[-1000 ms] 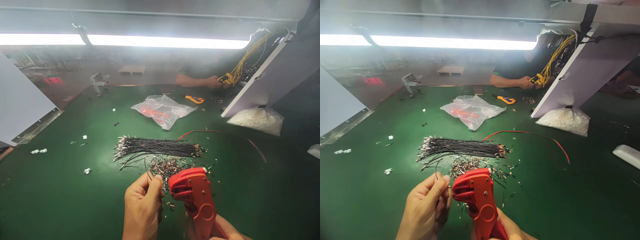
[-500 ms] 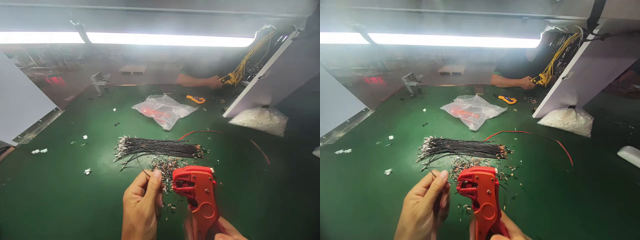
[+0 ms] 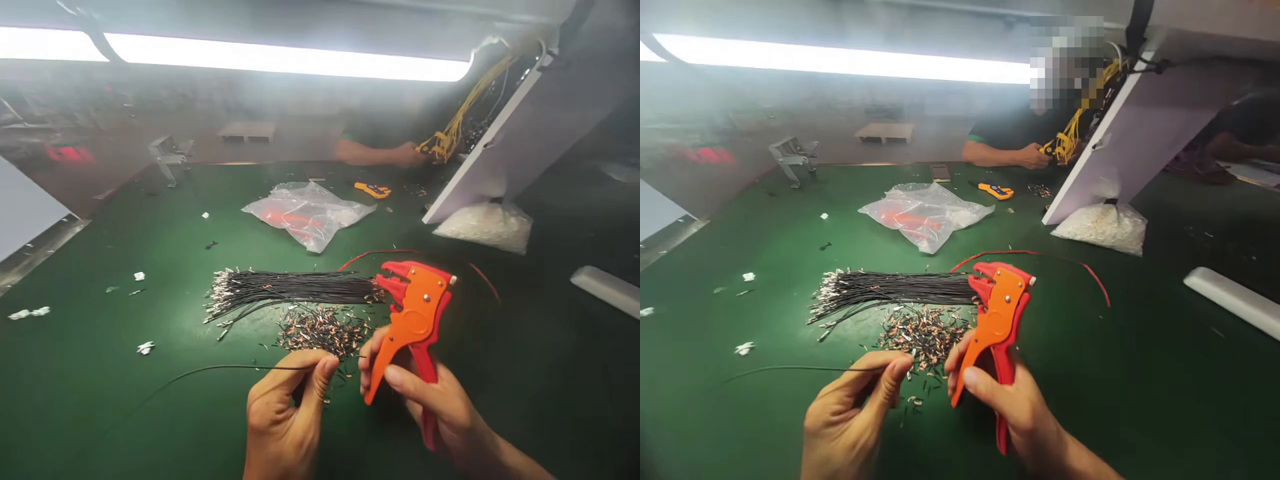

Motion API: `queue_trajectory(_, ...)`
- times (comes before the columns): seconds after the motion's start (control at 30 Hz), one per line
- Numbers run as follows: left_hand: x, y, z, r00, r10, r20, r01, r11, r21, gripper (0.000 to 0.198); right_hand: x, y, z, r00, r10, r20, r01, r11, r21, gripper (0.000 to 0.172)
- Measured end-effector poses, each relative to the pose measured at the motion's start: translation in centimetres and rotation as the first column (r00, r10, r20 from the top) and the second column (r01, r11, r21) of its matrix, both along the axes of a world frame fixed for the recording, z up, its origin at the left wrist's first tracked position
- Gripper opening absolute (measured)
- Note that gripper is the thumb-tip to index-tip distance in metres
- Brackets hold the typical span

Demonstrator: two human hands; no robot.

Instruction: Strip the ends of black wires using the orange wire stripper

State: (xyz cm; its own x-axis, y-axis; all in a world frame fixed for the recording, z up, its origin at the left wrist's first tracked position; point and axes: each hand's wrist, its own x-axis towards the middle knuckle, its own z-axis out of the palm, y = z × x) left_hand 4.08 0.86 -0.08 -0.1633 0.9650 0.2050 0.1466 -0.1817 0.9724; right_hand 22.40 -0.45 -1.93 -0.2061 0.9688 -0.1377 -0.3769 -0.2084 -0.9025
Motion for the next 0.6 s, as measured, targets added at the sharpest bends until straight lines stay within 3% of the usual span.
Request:
queue_trajectory(0.13,0.2,0.1,-1.2,0.972,-0.154,-0.177,0.185,0.966,0.18,0.011,1.0,0.6,0.3,0.971,-0.133,0.199,0.105,0.984,0.147,0.02)
queue_trajectory(0.23,0.3,0.0,-1.7,0.921,-0.247,-0.302,0.322,0.918,0.233,0.011,1.1,0.7,0.2,0.963,-0.132,0.235,0.098,0.984,0.148,0.018)
queue_trajectory(0.43,0.4,-0.1,-2.3,0.887,-0.227,-0.403,0.364,0.88,0.306,0.012,0.8,0.3,0.4,0.945,-0.018,0.326,-0.001,0.998,0.057,0.011)
queue_trajectory(0.6,0.2,-0.1,-2.7,0.857,-0.227,-0.462,0.396,0.865,0.31,0.014,0.5,0.0,0.5,0.92,0.052,0.389,-0.083,0.995,0.063,0.013)
